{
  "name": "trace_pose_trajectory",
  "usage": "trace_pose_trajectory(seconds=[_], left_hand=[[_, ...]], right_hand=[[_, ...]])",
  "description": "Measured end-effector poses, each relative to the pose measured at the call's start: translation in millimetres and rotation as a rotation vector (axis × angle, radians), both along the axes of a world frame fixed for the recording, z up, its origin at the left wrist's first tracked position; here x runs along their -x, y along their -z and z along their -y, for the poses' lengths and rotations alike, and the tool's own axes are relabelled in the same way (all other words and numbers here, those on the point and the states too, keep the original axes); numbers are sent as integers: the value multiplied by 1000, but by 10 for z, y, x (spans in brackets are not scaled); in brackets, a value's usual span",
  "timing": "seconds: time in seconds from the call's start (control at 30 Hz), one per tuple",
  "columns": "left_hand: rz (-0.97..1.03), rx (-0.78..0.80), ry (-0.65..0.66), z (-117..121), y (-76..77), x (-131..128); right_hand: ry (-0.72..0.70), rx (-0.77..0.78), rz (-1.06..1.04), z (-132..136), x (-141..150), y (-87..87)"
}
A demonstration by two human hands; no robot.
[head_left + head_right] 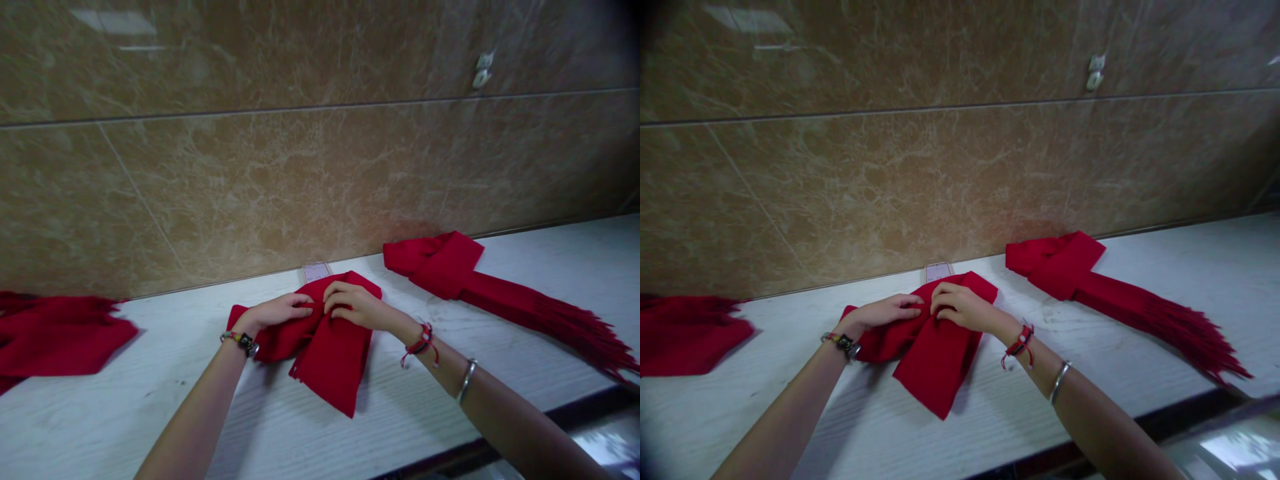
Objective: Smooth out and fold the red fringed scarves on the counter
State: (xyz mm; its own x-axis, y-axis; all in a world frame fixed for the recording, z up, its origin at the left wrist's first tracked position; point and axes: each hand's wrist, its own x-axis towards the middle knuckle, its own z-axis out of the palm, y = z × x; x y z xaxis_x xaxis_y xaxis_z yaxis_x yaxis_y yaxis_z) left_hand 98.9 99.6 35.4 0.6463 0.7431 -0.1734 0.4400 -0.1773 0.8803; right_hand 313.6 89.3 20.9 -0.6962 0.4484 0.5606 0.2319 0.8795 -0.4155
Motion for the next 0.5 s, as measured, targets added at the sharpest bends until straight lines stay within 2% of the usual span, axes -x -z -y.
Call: trace_pose_trajectory(seconds=[0.1,0.17,0.23,0.37,0.5], left_hand=[[228,255,-120,77,46,2],[306,352,-165,123,93,-29],[252,288,-173,145,152,-95],[62,23,-237,104,249,-223],[19,-175,-378,92,220,-198]], right_hand=[[0,-18,-35,4,6,-2],[-2,-20,-46,0,-1,-4],[1,-24,-50,-7,-9,-2],[43,-46,-63,-26,7,29],[221,-102,-62,-48,87,108]])
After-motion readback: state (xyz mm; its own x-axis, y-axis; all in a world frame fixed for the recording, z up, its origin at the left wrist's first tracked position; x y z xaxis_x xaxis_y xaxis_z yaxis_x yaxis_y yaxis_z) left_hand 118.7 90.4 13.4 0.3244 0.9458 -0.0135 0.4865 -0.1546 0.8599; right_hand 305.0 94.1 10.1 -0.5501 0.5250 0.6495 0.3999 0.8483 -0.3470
